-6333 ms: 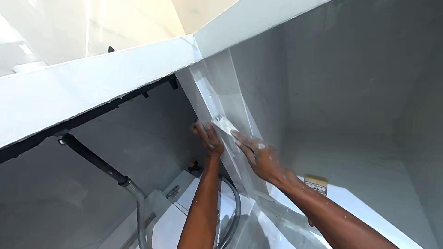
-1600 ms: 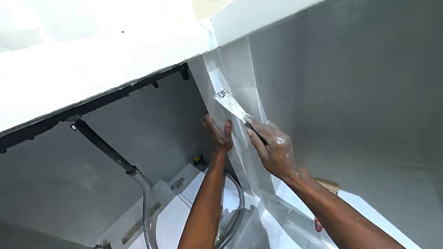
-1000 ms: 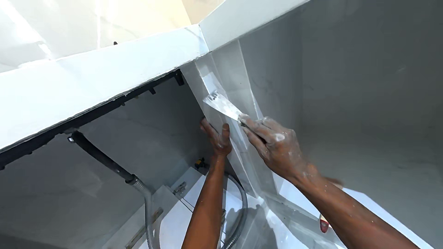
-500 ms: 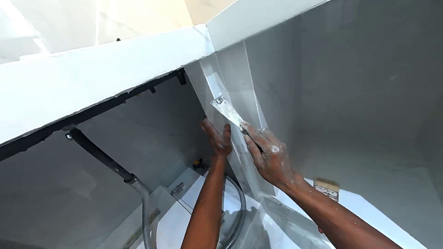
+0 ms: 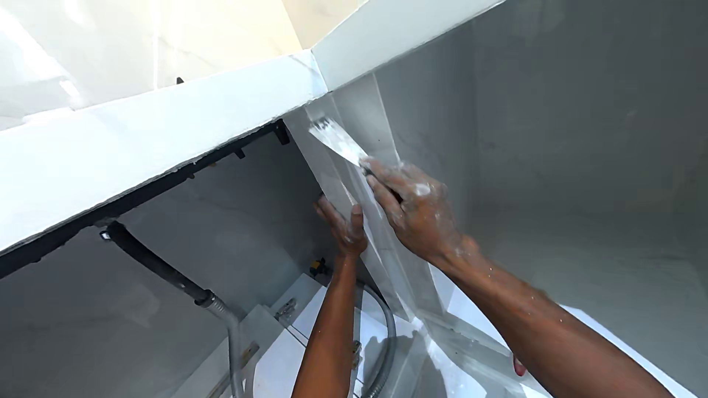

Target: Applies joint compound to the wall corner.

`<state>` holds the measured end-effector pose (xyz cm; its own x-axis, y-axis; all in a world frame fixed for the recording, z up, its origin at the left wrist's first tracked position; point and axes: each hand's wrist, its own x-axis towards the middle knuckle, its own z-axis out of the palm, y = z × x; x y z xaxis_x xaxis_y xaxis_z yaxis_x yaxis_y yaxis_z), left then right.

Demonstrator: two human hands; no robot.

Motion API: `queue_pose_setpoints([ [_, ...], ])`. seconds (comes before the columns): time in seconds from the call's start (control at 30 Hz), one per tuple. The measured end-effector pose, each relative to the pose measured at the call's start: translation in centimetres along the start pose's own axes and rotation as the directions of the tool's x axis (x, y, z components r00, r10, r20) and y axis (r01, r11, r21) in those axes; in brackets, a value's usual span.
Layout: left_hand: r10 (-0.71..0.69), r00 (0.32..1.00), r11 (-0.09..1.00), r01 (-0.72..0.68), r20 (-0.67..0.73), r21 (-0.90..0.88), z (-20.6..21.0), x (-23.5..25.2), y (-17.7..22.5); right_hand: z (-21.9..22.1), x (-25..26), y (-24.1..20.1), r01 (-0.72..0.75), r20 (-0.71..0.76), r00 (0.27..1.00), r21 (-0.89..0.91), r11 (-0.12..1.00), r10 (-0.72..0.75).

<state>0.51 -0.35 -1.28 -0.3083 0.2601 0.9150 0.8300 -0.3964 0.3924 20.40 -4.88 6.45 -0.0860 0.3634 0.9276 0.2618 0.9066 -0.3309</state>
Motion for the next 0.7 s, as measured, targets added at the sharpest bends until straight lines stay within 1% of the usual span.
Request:
queue_pose_setpoints([
  [0.1, -0.025, 1.0, 0.999, 0.024, 0.012, 0.021, -0.2, -0.2, 0.1, -1.5, 1.3, -1.0, -0.014, 0.048, 0.999, -0.002, 1.0, 0.014],
  [0.2, -0.02, 1.0, 0.999, 0.02, 0.012, -0.028, -0.1, -0.2, 0.0, -1.2, -0.9, 0.6, -0.021, 0.058, 0.998, -0.03, 0.999, 0.023],
  [0.27, -0.001, 1.0, 1.0, 0.001, -0.006, -0.014, 0.0, 0.0, 0.0, -0.9, -1.8, 1.5, -0.029, 0.055, 0.998, -0.05, 0.998, 0.032],
  [0.43, -0.017, 1.0, 1.0, 0.017, 0.011, -0.013, 0.0, -0.2, -0.3, -1.4, 0.8, 1.0, -0.043, 0.1, 0.994, -0.025, 0.999, 0.045],
  [0.5, -0.004, 1.0, 1.0, 0.004, 0.02, -0.014, 0.0, -0.3, -0.5, -1.0, 0.1, 1.9, -0.031, 0.089, 0.996, -0.006, 0.999, 0.032],
  [0.6, 0.017, 1.0, 1.0, -0.017, -0.011, 0.012, 0.1, -0.1, -0.4, -0.1, -1.4, 3.3, -0.002, 0.066, 0.998, -0.022, 1.0, 0.003],
  [0.7, 0.013, 1.0, 1.0, -0.013, -0.009, 0.015, 0.1, -0.1, -0.3, -0.5, 0.6, 2.4, -0.008, 0.081, 0.997, -0.035, 0.999, 0.01],
])
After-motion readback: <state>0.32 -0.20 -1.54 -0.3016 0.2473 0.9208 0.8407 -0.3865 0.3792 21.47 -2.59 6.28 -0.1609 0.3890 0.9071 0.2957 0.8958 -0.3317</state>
